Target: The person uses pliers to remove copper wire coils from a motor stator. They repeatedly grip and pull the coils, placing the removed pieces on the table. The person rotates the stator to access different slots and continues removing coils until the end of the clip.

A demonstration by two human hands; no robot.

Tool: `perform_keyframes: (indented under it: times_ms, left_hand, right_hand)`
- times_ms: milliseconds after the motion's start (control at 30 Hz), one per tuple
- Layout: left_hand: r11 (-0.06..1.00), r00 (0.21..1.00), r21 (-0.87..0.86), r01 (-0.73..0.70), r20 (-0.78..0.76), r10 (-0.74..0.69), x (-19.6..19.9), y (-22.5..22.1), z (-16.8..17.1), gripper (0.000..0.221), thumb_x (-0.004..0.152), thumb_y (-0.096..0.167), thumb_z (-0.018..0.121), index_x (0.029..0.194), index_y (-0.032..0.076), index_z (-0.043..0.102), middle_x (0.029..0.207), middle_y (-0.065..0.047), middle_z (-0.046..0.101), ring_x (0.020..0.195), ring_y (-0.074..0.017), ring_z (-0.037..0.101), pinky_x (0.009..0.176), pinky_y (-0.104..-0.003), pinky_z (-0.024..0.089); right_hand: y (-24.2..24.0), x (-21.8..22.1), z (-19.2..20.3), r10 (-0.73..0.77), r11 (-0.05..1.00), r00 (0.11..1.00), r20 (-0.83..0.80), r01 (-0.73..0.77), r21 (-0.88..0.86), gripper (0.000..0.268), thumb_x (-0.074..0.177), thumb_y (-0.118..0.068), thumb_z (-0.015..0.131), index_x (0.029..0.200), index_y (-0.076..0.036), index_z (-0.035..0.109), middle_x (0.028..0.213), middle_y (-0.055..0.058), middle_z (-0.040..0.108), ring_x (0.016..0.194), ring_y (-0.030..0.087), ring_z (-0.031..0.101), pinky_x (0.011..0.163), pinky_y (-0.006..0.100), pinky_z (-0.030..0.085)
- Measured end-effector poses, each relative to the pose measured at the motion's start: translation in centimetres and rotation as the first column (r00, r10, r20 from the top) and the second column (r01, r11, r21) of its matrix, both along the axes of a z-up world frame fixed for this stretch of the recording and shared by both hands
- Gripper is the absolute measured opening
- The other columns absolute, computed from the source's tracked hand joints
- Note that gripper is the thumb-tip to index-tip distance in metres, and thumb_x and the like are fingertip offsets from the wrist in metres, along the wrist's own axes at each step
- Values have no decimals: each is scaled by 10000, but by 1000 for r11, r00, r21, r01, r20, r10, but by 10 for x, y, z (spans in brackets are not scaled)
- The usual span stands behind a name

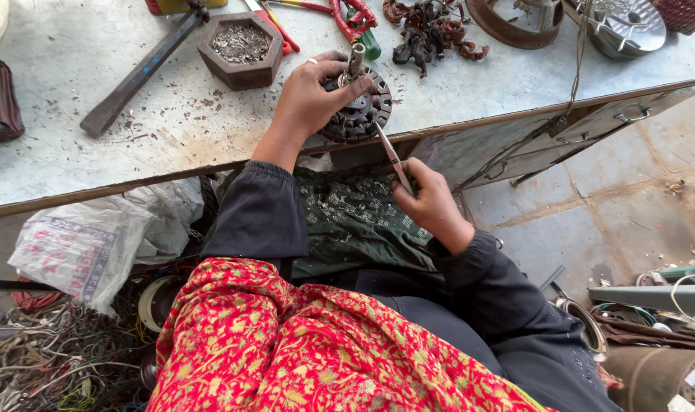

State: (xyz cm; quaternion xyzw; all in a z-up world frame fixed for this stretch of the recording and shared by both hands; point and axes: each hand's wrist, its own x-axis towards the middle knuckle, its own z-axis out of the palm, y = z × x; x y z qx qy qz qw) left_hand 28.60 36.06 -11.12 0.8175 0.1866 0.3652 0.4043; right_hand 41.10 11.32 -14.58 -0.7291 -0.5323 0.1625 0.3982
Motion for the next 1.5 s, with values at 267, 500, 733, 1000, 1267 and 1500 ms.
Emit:
perform_keyframes:
  times_ms: [267, 500, 733, 1000, 1267, 1500]
  left_hand:
    - [996, 996, 85, 14, 88, -22, -7, -9, 8, 455, 894, 512, 781, 1047, 86, 820, 1115, -43, 748, 1031, -254, 717, 875, -386, 548]
    - [978, 993, 207, -8, 116, -17, -7, -8, 7, 505, 828, 515, 873, 1035, 61, 792, 1119, -72, 736, 1013, -276, 725, 868, -404, 553]
    - [960, 991, 250, -125, 72, 110, -3, 1, -7, 664, 741, 543, 937, 1155, 49, 773, 1272, -181, 656, 1141, -356, 650, 945, -444, 521]
    - [992, 996, 96, -80, -32, 83, 0, 7, -7, 510, 757, 424, 899, 1175, 149, 802, 1315, -91, 676, 1203, -284, 655, 1012, -408, 518]
    - [999, 1000, 28, -22, 5, 22, -5, 5, -6, 457, 792, 354, 872, 1189, 141, 794, 1297, -72, 701, 1194, -247, 689, 1030, -378, 539]
    - [995, 999, -100, 17, 35, -14, 7, 9, -12, 425, 784, 295, 875, 1173, 139, 801, 1359, -101, 651, 1196, -227, 664, 1009, -369, 552]
  right_hand:
    - [-6, 0, 64, -6, 999, 973, 232, 16, -42, 262, 1020, -288, 642, 999, -28, 621, 784, 166, 598, 729, 344, 573, 620, 424, 459]
    - [6, -7, 59, -30, 1000, 944, 327, 28, 11, 312, 1047, -292, 616, 934, -4, 572, 887, 213, 635, 836, 453, 600, 673, 485, 458]
    - [21, -4, 27, -201, 979, 971, 128, 196, 53, 446, 877, -350, 816, 898, 17, 562, 687, 159, 626, 605, 293, 588, 586, 413, 478]
    - [33, 29, -21, 68, 995, 688, -722, -97, 1, 312, 1005, -325, 672, 1052, -17, 673, 797, 41, 682, 685, 164, 620, 614, 316, 499]
    - [40, 6, -44, 308, 933, -4, -952, -196, 302, 334, 1026, -379, 563, 991, -53, 628, 698, 53, 600, 624, 208, 597, 564, 348, 490]
    - [28, -3, -13, -96, 978, 984, -147, 121, 169, 170, 1025, -157, 683, 1080, 3, 704, 713, 96, 616, 650, 196, 536, 578, 364, 451]
